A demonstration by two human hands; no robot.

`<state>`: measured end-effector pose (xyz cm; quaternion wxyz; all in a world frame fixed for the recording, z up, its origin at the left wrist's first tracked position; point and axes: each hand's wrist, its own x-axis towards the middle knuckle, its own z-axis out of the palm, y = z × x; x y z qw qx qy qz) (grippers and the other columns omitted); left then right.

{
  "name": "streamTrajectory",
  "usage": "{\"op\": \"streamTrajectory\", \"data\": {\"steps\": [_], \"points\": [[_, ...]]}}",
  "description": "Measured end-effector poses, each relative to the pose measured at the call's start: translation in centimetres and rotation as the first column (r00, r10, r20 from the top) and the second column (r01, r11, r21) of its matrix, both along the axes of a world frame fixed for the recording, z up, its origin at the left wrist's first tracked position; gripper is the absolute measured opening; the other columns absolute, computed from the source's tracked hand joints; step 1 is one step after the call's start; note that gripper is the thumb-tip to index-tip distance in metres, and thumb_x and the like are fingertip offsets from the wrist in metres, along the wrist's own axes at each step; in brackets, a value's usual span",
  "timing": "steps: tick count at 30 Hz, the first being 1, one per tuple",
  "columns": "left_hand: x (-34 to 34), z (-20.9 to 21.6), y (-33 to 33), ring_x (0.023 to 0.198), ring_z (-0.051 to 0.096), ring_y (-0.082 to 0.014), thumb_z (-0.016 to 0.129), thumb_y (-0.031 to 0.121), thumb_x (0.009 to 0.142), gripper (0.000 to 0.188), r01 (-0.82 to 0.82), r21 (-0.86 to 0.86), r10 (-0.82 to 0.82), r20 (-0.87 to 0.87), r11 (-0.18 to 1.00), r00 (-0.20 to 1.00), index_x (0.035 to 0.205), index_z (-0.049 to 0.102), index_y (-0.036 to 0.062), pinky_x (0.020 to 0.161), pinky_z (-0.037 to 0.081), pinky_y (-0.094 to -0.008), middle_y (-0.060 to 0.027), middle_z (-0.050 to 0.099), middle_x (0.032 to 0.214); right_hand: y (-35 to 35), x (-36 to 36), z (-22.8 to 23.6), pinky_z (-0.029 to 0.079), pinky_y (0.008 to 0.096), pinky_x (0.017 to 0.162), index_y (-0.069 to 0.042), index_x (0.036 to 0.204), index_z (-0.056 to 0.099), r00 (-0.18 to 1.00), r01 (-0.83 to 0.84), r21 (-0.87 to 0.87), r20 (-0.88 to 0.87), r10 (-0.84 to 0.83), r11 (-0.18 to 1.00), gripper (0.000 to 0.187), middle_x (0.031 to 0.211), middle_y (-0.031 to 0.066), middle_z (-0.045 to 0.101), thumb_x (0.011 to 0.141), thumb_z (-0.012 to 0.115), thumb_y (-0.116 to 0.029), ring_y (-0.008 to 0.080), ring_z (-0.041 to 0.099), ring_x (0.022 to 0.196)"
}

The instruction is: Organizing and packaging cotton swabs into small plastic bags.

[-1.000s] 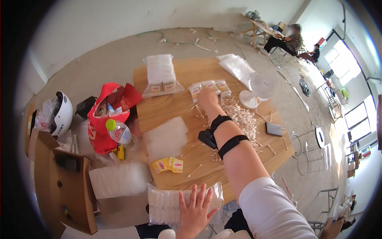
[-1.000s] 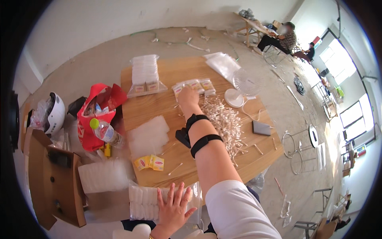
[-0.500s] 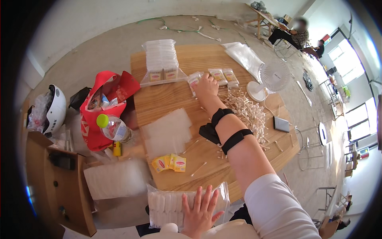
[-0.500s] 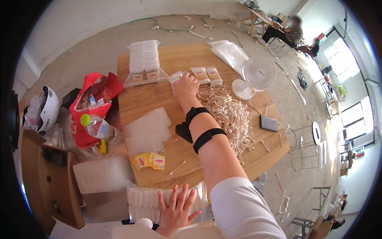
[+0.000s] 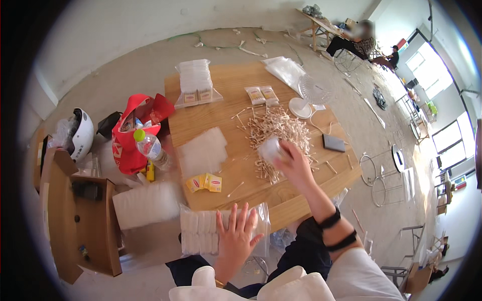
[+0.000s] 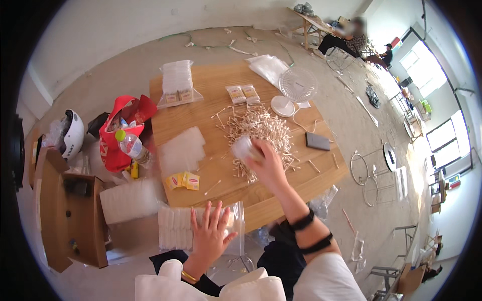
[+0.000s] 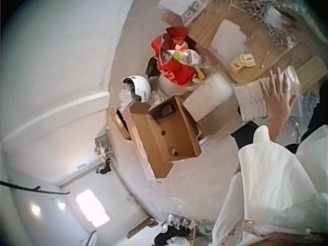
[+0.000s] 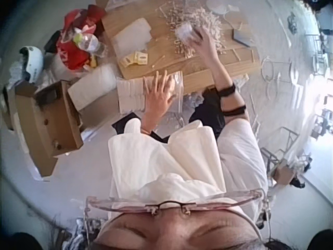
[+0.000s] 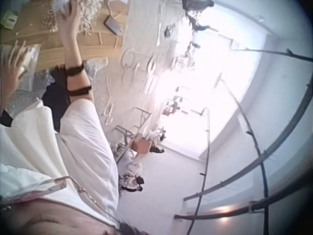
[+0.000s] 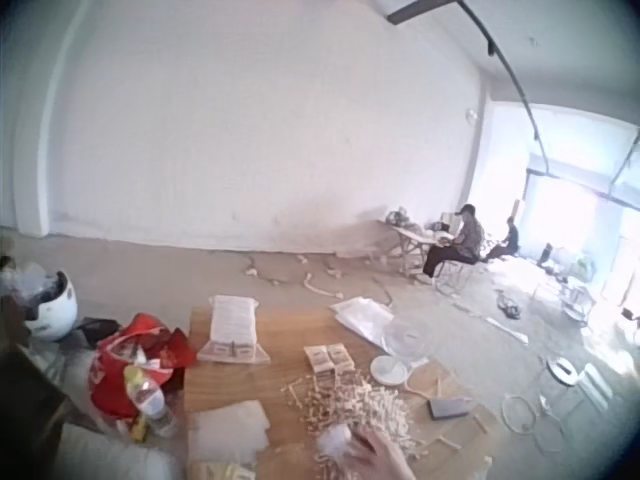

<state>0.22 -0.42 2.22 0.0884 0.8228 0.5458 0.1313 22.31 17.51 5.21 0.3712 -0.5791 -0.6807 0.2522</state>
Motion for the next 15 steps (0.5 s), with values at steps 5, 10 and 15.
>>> {"op": "streamTrajectory", "data": {"steps": [5, 10, 15], "points": [[0.7, -0.7, -0.2, 0.149, 0.029, -0.036, 0.05, 0.06, 0.096, 0.073, 0.015, 0.045, -0.012, -0.076, 0.999, 0.997, 0.151, 0.044, 0.0128, 0.118, 0.012, -0.0706, -0.0116, 0.037, 0.159, -13.2, 6.7, -3.3, 0.048, 0.0427, 0.099, -0.003, 0.124, 0.058, 0.961, 0.105, 0.069, 0.25, -0.119, 0.992, 0.045, 0.117, 0.0168, 0.063, 0.082, 0.072, -0.004, 0.0373, 0.06, 0.112], [1.0, -1.6, -0.3, 0.149, 0.028, -0.0347, 0.047, 0.061, 0.097, 0.073, 0.013, 0.136, -0.001, -0.089, 0.991, 0.996, 0.152, 0.043, 0.0138, 0.119, 0.01, -0.0687, -0.0107, 0.038, 0.159, -16.1, 8.4, -4.9, 0.051, 0.0387, 0.093, -0.001, 0.122, 0.061, 0.988, 0.104, -0.04, 0.118, -0.099, 0.994, 0.045, 0.113, 0.0172, 0.066, 0.081, 0.075, -0.009, 0.0341, 0.065, 0.106], [0.3, -2.0, -0.6, 0.15, 0.027, -0.0334, 0.041, 0.061, 0.1, 0.07, -0.005, 0.146, 0.016, -0.073, 0.989, 0.997, 0.153, 0.044, 0.0151, 0.12, 0.008, -0.0674, -0.0089, 0.039, 0.159, -17.0, 4.4, -4.9, 0.053, 0.0331, 0.089, 0.001, 0.121, 0.065, 0.985, -0.166, -0.5, -0.129, 0.116, 0.85, 0.048, 0.107, 0.014, 0.072, 0.08, 0.08, -0.019, 0.021, 0.068, 0.099]]}}
